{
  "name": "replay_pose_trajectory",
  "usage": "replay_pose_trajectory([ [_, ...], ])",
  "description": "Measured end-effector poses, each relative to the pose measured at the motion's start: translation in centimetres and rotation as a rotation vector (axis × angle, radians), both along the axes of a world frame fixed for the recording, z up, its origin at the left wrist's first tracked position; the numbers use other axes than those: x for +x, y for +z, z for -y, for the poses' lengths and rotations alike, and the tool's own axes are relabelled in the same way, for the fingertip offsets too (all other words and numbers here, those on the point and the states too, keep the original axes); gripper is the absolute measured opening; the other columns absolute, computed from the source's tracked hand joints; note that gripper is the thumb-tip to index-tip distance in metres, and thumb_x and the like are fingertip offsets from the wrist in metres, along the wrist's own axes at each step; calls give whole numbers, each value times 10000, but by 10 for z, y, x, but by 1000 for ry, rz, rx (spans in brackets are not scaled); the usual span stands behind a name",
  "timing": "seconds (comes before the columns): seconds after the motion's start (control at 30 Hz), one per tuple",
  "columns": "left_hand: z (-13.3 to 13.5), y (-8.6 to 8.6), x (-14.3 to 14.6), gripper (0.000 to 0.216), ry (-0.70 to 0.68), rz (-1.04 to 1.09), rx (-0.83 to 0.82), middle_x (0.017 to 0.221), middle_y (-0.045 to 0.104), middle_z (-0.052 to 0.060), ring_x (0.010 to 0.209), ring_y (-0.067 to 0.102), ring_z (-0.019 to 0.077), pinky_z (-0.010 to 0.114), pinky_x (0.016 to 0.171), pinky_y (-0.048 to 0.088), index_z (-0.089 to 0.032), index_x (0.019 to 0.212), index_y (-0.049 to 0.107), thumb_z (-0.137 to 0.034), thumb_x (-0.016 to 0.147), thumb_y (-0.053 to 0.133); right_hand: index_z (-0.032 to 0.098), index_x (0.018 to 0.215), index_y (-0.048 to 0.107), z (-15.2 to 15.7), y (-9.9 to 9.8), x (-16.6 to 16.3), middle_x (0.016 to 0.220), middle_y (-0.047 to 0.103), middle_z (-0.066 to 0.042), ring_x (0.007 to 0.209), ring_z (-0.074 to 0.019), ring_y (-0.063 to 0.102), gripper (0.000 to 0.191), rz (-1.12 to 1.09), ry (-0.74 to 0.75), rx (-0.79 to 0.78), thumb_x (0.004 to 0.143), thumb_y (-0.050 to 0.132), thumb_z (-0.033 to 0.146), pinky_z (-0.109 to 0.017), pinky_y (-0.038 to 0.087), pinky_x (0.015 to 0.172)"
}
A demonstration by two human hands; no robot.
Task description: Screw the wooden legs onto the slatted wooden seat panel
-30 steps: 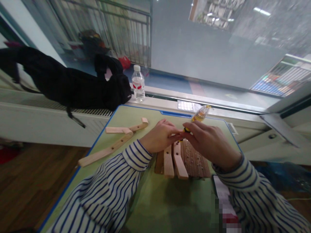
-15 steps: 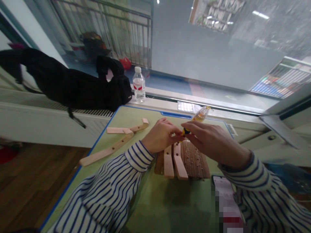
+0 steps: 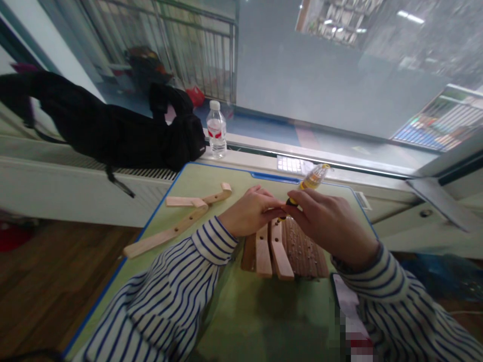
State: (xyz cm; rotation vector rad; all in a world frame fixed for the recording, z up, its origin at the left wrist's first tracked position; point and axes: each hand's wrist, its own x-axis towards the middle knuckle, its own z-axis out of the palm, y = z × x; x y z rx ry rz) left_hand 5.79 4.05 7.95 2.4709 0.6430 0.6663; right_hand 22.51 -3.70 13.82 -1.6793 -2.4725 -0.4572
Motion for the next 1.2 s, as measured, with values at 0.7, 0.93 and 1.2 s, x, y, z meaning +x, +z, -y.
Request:
replay_pose_trajectory([
  [0.7, 7, 7, 3, 186, 108, 1, 73, 811, 675, -9, 859, 568, 159, 443, 1032, 214, -228, 855, 676, -384, 799, 590, 197, 1231, 465, -1, 8, 7, 1165, 612, -73, 884, -180, 626, 350, -128, 154, -131, 888, 422, 253, -278, 437, 644],
  [0.93, 3, 4, 3, 183, 73, -28, 58, 835, 676, 9, 859, 559, 161, 394, 953, 292, -241, 910, 680, -355, 822, 567, 188, 1150, 533, -2, 2, 7, 1058, 660, -90, 753, -167, 636, 297, -97, 103, -60, 897, 415, 290, -263, 413, 583],
  [1.2, 2, 2, 0, 228, -6, -27, 48, 838, 656, 12, 841, 537, 151, 323, 874, 336, -218, 864, 669, -356, 872, 487, 182, 1079, 547, 1, -5, 2, 953, 671, -70, 646, -155, 606, 305, -43, 23, -15, 905, 406, 389, -264, 308, 507],
])
